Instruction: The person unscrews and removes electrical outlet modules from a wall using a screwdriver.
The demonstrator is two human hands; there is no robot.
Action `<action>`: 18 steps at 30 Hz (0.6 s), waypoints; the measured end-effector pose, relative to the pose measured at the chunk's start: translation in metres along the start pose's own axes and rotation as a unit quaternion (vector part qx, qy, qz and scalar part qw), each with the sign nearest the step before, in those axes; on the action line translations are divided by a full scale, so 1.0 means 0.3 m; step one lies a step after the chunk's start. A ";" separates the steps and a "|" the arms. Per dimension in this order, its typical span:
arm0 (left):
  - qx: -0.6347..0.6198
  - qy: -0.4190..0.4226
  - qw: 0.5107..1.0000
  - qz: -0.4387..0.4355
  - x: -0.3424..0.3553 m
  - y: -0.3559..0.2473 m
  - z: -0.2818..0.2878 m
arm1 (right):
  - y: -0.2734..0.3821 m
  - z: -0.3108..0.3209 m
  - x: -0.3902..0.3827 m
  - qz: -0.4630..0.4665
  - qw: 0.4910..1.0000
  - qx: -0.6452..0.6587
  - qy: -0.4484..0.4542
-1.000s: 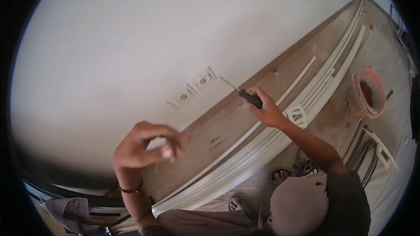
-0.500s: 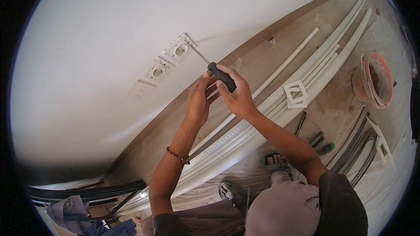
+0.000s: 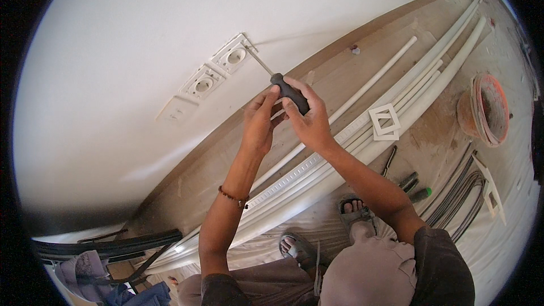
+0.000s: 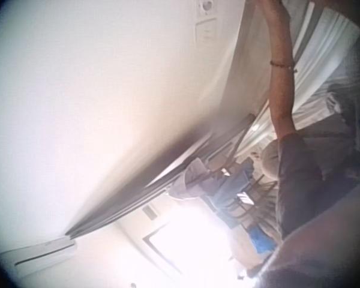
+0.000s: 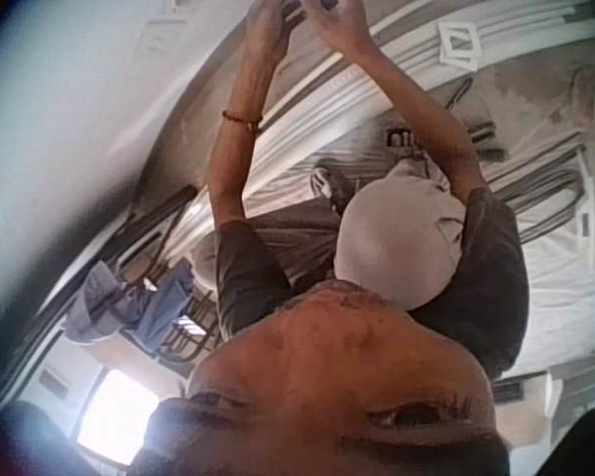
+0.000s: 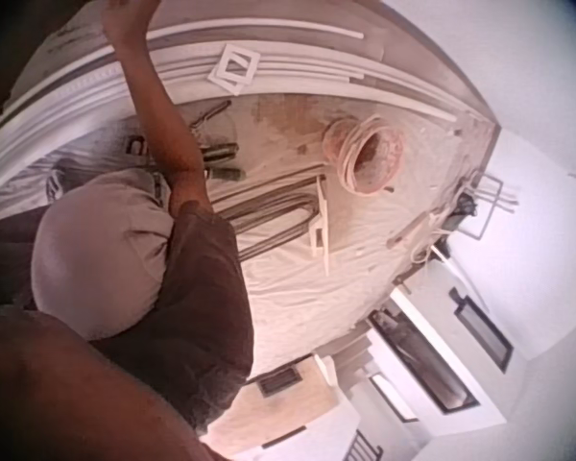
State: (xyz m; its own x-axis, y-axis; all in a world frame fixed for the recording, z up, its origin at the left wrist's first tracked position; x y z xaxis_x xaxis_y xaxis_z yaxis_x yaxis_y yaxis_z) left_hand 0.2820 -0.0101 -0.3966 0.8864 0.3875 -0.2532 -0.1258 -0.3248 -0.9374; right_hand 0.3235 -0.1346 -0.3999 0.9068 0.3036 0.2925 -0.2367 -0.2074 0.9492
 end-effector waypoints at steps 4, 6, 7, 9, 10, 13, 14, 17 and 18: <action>0.004 -0.008 1.000 0.000 0.001 -0.005 -0.012 | -0.007 0.005 0.005 -0.022 1.000 0.017 0.006; 0.003 -0.013 1.000 -0.002 -0.002 -0.012 -0.026 | -0.031 0.007 0.007 -0.049 0.998 0.037 0.011; 0.003 -0.012 1.000 -0.001 -0.003 -0.013 -0.026 | -0.029 0.007 0.008 -0.055 0.998 0.039 0.014; 0.002 -0.010 1.000 0.002 -0.003 -0.014 -0.024 | -0.019 0.007 0.009 -0.066 0.997 0.042 0.017; 0.004 -0.012 1.000 0.002 -0.001 -0.012 -0.023 | -0.017 0.007 0.010 -0.059 0.997 0.040 0.017; 0.004 -0.015 1.000 0.000 0.006 -0.007 -0.020 | -0.017 0.007 0.014 -0.038 0.999 0.029 0.016; 0.001 -0.014 1.000 -0.002 0.006 -0.008 -0.021 | -0.019 0.005 0.017 -0.031 0.999 0.022 0.015; 0.003 0.015 1.000 0.020 0.006 -0.013 0.000 | -0.007 -0.018 0.011 -0.174 0.969 0.168 0.039; 0.004 0.029 0.999 0.032 0.007 -0.014 0.011 | -0.005 -0.035 0.002 -0.246 0.937 0.242 0.050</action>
State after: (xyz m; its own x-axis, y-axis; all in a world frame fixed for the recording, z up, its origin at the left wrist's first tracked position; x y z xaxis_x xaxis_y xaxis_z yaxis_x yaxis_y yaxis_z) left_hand 0.2830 -0.0051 -0.3941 0.9007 0.3156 -0.2986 -0.1867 -0.3395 -0.9219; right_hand 0.3209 -0.1244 -0.4000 0.8213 0.5543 -0.1348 0.4099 -0.4089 0.8153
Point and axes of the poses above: each hand's wrist, its own x-axis towards the middle knuckle, its own z-axis out of the back of the hand, y = z × x, the point moved 4 cm from there along x, towards the middle knuckle, and after that the axes turned 4 degrees about -z, right-handed, at the moved point
